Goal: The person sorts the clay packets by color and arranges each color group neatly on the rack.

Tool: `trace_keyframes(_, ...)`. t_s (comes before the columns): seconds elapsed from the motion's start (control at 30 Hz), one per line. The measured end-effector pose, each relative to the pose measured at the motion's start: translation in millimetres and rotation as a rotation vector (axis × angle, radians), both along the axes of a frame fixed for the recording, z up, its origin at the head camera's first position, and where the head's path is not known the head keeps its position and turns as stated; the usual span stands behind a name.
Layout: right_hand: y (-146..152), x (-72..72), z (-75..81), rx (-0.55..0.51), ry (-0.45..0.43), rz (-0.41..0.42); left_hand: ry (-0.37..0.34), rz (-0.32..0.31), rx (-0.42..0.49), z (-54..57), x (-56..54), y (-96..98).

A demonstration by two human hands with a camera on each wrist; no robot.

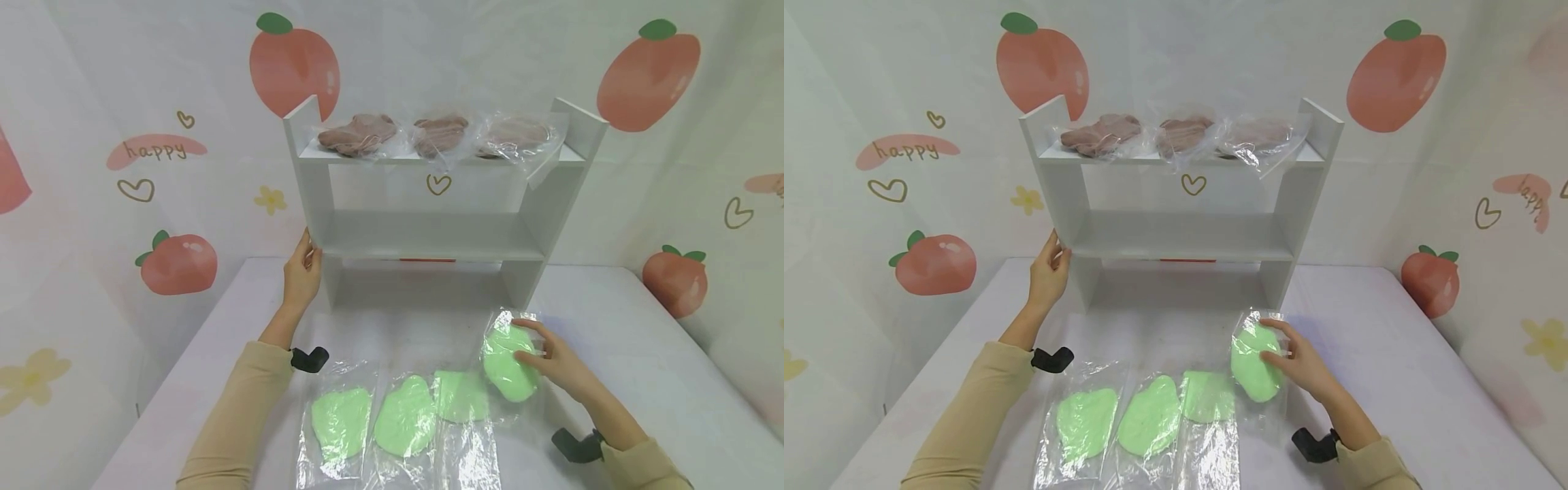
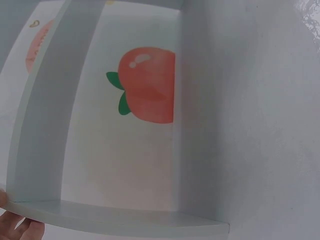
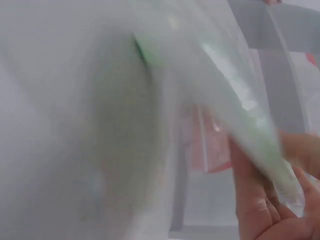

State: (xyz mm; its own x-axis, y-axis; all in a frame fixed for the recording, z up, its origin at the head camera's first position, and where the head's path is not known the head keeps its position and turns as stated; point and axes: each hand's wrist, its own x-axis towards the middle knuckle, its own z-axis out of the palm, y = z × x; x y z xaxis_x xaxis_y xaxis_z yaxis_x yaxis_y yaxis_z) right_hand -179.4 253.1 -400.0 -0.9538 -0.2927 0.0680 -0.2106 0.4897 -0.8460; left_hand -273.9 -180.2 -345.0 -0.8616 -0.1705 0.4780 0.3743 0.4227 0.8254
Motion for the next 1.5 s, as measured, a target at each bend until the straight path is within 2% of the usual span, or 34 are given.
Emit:
trace_keyframes(0.23,-7.4,-1.5,10.0,-0.014,0.088,-0.094,-0.016,-0.003,-0.001,0.4,0.5,-0.6)
trace_keyframes(0.57,-24.5,-5.8,33.6,-0.044,0.088,-0.158,-0.027,-0.001,0.007,0.7,0.6,-0.3)
trace_keyframes(0.7,-32.1,-7.5,46.3,-0.075,0.093,-0.111,-0.036,-0.004,0.011,0.6,0.5,-0.5)
trace_keyframes(0.9,-41.2,-10.6,62.9,-0.157,0.099,0.027,-0.039,-0.003,0.005,0.2,-0.3,-0.8)
trace_keyframes(1.07,-48.2,-14.9,73.4,-0.159,0.096,0.109,-0.032,0.001,-0.006,-1.1,-1.9,-1.5)
trace_keyframes(1.27,-60.8,-20.6,83.4,-0.199,0.06,0.129,-0.021,0.008,-0.006,-0.9,-0.7,-1.2)
trace_keyframes(1.5,-79.6,-31.2,92.3,-0.249,0.073,0.099,-0.01,0.004,-0.015,-0.8,-0.8,-1.2)
